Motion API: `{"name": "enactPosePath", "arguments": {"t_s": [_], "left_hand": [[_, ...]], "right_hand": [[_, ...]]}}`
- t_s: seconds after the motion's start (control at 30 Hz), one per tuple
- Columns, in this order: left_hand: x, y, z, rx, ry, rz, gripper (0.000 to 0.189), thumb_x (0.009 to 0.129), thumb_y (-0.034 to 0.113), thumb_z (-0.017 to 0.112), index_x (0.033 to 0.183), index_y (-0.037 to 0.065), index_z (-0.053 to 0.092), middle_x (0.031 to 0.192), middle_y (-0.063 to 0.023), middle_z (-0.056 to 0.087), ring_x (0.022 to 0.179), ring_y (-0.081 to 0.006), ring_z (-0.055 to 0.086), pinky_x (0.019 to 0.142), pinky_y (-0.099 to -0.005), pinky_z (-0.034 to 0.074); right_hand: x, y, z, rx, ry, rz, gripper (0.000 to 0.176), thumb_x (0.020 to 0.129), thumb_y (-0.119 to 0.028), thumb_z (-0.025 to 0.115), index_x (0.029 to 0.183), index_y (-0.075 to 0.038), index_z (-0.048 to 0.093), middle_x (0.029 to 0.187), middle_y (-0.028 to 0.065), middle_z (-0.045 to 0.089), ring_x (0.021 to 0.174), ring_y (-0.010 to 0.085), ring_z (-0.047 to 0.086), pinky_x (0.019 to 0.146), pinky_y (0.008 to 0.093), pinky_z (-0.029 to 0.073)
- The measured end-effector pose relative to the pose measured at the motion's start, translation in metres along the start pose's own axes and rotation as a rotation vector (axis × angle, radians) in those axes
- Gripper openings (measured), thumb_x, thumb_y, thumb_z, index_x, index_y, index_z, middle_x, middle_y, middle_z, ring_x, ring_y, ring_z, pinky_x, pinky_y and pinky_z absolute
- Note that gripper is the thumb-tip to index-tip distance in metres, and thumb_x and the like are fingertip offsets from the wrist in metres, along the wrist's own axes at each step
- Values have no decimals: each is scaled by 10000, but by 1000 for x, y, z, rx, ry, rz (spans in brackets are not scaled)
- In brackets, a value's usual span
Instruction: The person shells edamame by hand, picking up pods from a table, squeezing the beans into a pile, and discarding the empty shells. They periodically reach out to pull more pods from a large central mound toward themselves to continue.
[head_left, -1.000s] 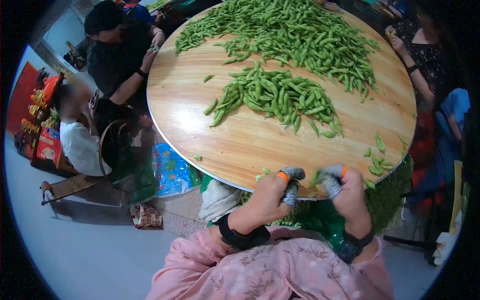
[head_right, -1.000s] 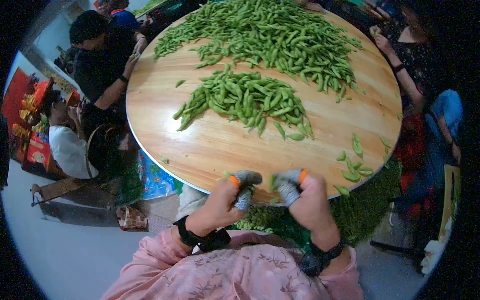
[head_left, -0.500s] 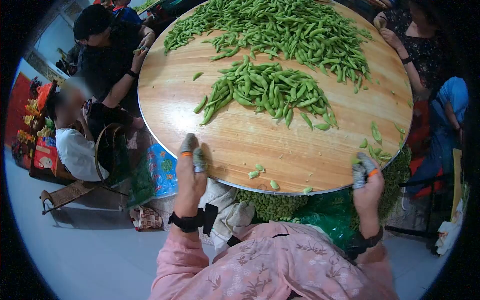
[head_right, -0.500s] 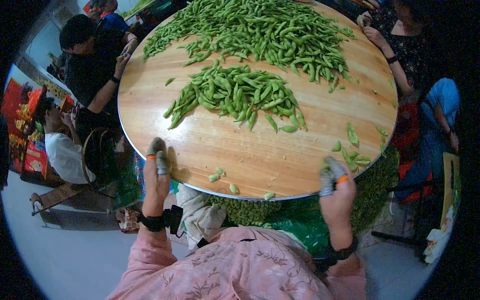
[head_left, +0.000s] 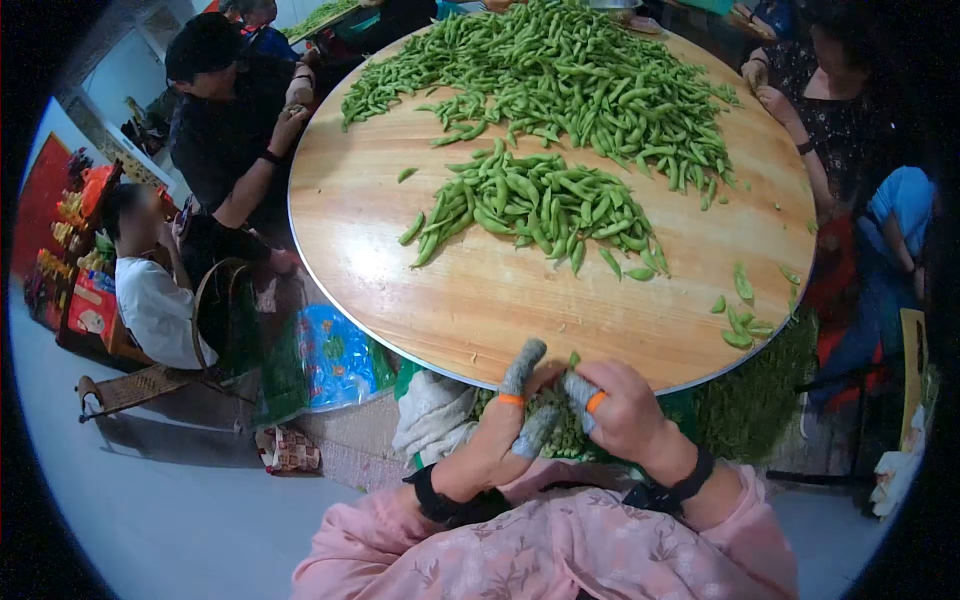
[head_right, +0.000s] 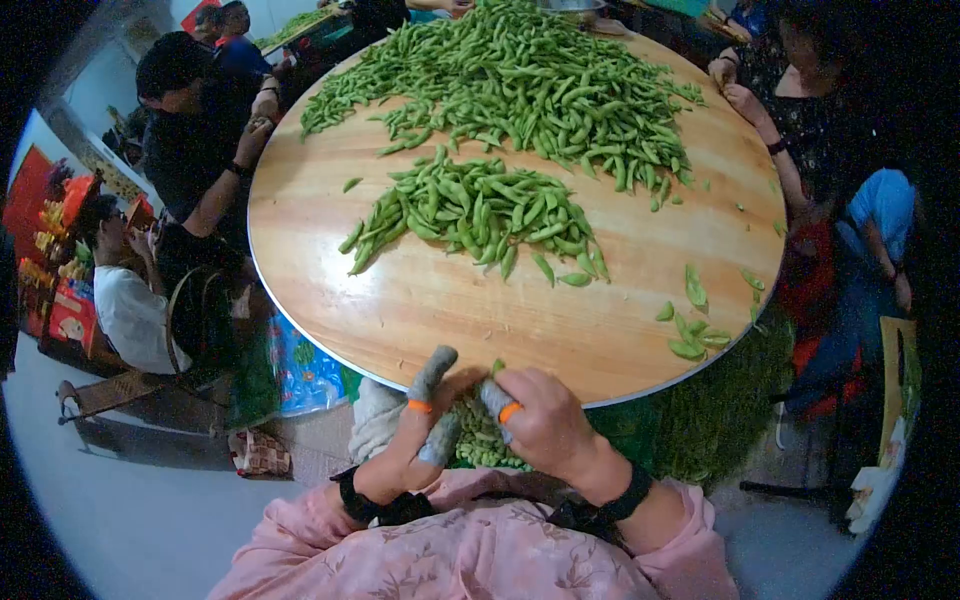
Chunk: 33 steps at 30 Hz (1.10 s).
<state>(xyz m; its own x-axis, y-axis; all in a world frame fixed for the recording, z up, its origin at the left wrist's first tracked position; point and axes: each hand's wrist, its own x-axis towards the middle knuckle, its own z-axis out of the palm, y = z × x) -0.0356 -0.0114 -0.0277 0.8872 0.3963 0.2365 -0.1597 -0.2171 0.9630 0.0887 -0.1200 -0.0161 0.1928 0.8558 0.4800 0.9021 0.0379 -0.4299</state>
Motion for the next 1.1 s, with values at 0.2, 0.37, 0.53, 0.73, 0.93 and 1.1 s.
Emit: {"name": "enactPosePath", "arguments": {"t_s": [0.2,0.37,0.53,0.73,0.93,1.1], "left_hand": [[-5,19,-21,60,-101,39,392,747,25,488,1132,-11,422,1065,-184,498,970,-269,508,835,-319,385],[62,23,-77,701,22,230,271,684,-36,565,948,20,542,780,-115,557,747,-225,564,661,-285,445],[142,2,-109,1087,-110,294,307,639,-43,520,945,-24,518,955,-204,527,871,-357,502,750,-387,416],[171,-32,-114,1279,-207,361,117,652,49,483,741,14,550,869,-134,516,838,-297,489,710,-374,389],[156,-7,-102,1423,-144,399,88,651,69,505,723,44,549,755,-108,528,769,-269,504,662,-355,385],[137,15,-82,1148,-32,90,149,723,65,530,866,38,557,768,-152,559,740,-303,531,639,-361,411]], "right_hand": [[-9,-4,-21,274,-109,-55,233,585,-61,567,805,12,541,772,121,509,683,295,519,588,362,427],[-40,23,-95,-79,115,466,219,680,-61,556,891,-3,560,795,150,542,703,293,540,648,349,441],[-99,70,-145,-645,291,1025,188,719,-29,531,901,19,530,881,188,550,771,317,529,685,347,413],[-104,67,-140,-266,629,849,118,732,14,531,848,34,550,865,113,588,743,152,532,692,276,423],[-60,48,-91,194,457,753,146,719,24,537,862,21,565,792,77,581,727,134,534,688,253,428],[-11,24,-50,517,239,643,203,722,35,529,922,31,570,795,84,597,718,125,560,666,230,443]]}}
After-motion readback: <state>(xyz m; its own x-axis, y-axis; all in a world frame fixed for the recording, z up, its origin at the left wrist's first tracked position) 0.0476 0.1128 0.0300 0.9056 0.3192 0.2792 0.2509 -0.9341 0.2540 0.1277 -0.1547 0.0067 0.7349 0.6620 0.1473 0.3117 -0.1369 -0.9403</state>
